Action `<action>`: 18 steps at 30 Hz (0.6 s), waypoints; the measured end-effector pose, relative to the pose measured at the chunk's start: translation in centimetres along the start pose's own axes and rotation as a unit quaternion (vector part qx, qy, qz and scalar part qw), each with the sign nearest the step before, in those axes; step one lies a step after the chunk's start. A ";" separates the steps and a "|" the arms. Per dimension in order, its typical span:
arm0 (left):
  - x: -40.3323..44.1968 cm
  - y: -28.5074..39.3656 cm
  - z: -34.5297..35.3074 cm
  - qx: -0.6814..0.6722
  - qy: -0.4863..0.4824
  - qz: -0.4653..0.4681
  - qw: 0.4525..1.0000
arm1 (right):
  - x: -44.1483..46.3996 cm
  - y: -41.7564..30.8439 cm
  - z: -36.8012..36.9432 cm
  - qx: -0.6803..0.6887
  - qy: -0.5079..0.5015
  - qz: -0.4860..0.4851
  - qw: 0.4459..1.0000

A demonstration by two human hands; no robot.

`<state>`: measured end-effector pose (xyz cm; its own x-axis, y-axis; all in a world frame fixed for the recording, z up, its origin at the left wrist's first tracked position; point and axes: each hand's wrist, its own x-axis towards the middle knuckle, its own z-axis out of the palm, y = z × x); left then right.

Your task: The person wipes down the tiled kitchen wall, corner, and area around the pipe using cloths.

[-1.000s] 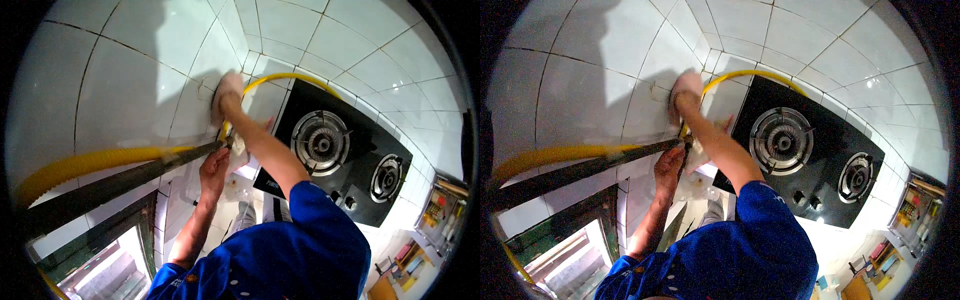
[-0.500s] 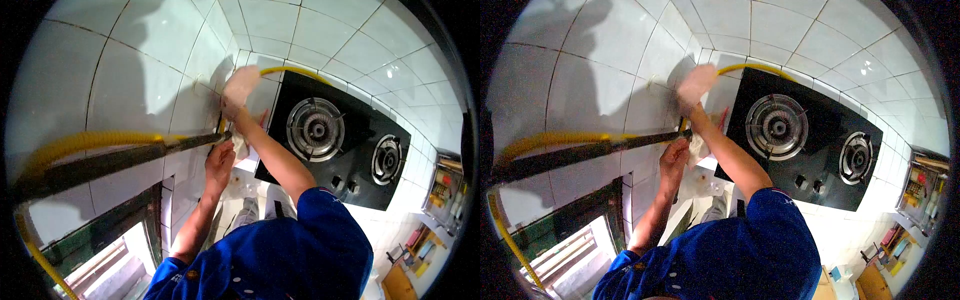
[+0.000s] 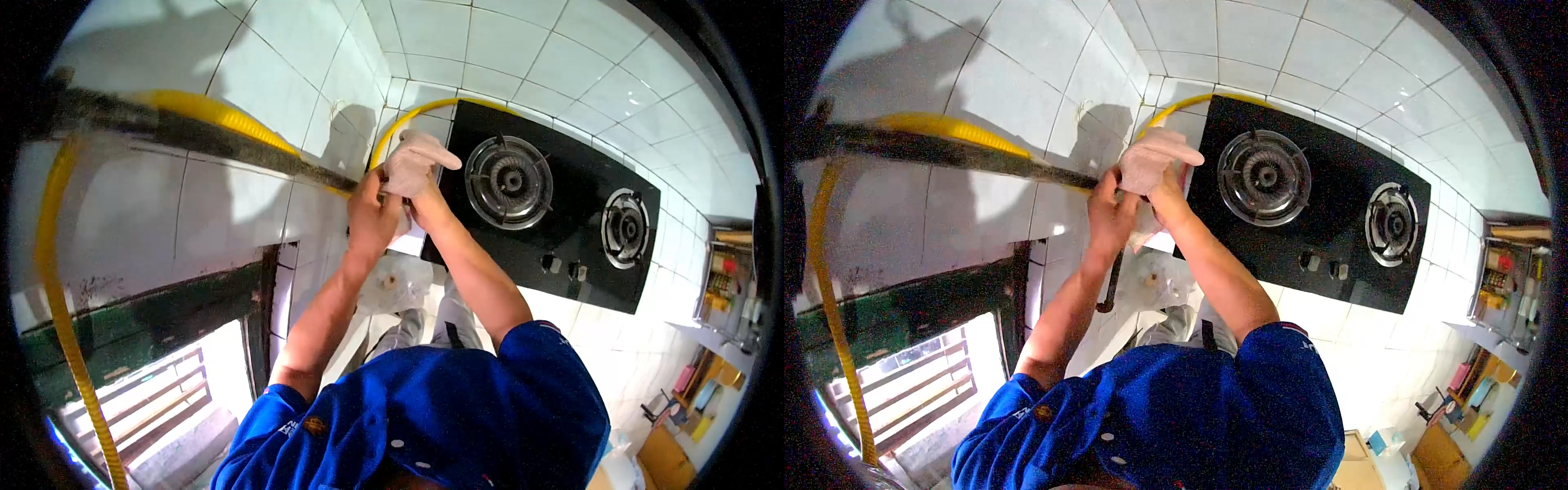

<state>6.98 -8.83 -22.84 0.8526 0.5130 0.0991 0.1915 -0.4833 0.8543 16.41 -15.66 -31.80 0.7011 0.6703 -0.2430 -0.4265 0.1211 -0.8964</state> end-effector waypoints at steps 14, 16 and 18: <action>-5.8 5.2 -1.1 0.125 -0.152 0.208 0.958 | -7.0 -3.0 2.3 -0.581 -0.035 -0.133 0.803; -6.4 5.1 -1.2 0.092 -0.127 0.214 0.964 | -6.0 -3.6 1.7 -0.684 -0.074 -0.124 0.715; -6.6 5.2 -1.8 0.041 -0.145 0.117 0.982 | -2.7 -2.3 1.3 -0.636 -0.032 -0.087 0.766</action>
<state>1.44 -13.44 -18.13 0.9782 0.1634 0.1279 0.0024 -0.6254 0.7803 14.73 -16.80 -28.64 0.6370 0.7646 -0.0977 0.5999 -0.5714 -0.5600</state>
